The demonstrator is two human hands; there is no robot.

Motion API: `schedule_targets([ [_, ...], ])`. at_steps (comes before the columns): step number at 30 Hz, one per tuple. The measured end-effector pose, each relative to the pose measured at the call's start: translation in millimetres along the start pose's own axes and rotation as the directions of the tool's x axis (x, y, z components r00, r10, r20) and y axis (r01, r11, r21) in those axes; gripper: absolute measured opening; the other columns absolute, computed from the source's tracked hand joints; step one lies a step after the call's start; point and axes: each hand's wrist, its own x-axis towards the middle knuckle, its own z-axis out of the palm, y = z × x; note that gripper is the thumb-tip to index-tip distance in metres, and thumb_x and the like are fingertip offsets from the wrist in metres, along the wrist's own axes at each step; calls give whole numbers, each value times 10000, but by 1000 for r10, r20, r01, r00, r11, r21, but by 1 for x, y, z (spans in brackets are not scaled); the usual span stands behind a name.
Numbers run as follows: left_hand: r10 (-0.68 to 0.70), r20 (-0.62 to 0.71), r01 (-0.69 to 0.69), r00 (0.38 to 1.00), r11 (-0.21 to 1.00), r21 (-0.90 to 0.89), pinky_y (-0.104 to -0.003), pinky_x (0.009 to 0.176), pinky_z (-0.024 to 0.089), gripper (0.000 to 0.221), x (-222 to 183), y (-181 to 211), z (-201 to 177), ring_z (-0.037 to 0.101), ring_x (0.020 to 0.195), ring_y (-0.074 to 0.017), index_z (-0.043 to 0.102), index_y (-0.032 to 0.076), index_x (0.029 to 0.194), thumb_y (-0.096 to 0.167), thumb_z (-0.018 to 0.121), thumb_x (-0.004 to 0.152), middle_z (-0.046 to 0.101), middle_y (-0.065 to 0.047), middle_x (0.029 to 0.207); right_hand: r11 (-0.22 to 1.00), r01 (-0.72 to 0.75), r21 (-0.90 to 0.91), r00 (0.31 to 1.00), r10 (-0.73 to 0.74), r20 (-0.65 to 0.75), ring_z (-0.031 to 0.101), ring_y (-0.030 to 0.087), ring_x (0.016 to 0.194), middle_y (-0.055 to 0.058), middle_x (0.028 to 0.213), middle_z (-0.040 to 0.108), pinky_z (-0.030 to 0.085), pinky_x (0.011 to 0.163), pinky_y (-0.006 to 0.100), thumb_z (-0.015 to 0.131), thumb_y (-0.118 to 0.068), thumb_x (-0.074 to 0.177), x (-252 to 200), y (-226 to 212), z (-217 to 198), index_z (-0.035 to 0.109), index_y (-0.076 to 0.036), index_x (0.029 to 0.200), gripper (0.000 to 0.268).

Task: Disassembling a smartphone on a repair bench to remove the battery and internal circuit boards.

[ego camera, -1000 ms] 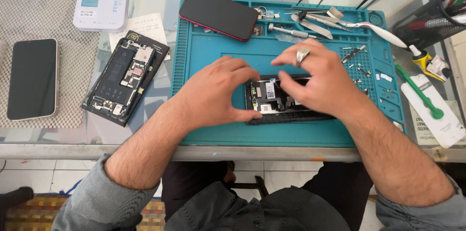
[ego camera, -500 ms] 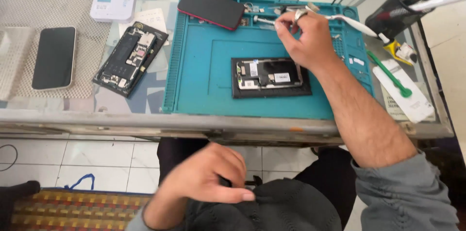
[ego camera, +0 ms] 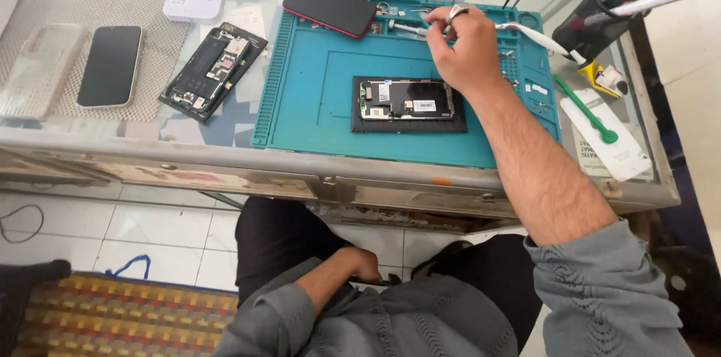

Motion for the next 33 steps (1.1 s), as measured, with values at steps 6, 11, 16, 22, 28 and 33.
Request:
schedule_targets([
  [6,32,263,-42,964,999,32,-421,851,487,412,137,-41,53,597,982,-261,680,28,1202,354,559,983,658,-113,1188,934,-165,-318,970,212,120,535,357,1035,131,1064,712,483,907,496,622,-134,989,4,13,-2,739,-13,1215,282],
  [11,106,404,-88,909,994,-62,-469,890,460,463,179,-69,72,568,1027,-325,636,-48,1251,329,520,1008,616,-191,1240,914,-144,-380,980,184,71,538,392,1049,107,1099,722,507,856,525,647,-202,985,0,25,-1,761,-31,1181,284],
  [16,156,553,9,819,959,-283,-488,1054,438,764,149,-63,54,443,1407,-342,381,4,1567,463,486,966,406,-187,1591,873,-227,-433,931,325,167,458,419,1293,120,1256,684,446,943,587,563,-235,1021,-2,9,-1,726,-64,1230,315],
  [22,108,625,108,773,948,-298,-478,1045,456,825,138,-80,-8,461,1405,-339,424,38,1548,533,560,902,403,-147,1618,816,-93,-570,994,113,0,620,347,1009,85,1026,696,560,679,516,680,-271,928,-3,14,6,806,-134,1019,207],
  [28,195,588,-3,785,950,-312,-477,1007,487,755,135,-71,-24,508,1333,-355,488,40,1503,497,592,911,455,-163,1562,893,-94,-441,995,70,-71,624,323,972,70,1009,700,524,734,436,677,-218,982,9,5,-5,789,-129,1094,182],
  [33,264,495,-96,828,936,-338,-477,975,512,697,171,-63,-16,548,1273,-368,542,42,1466,467,618,918,499,-176,1515,874,-129,-469,991,130,-29,619,311,1001,54,1016,693,496,747,438,662,-251,1005,3,2,-4,786,-141,1103,192],
])
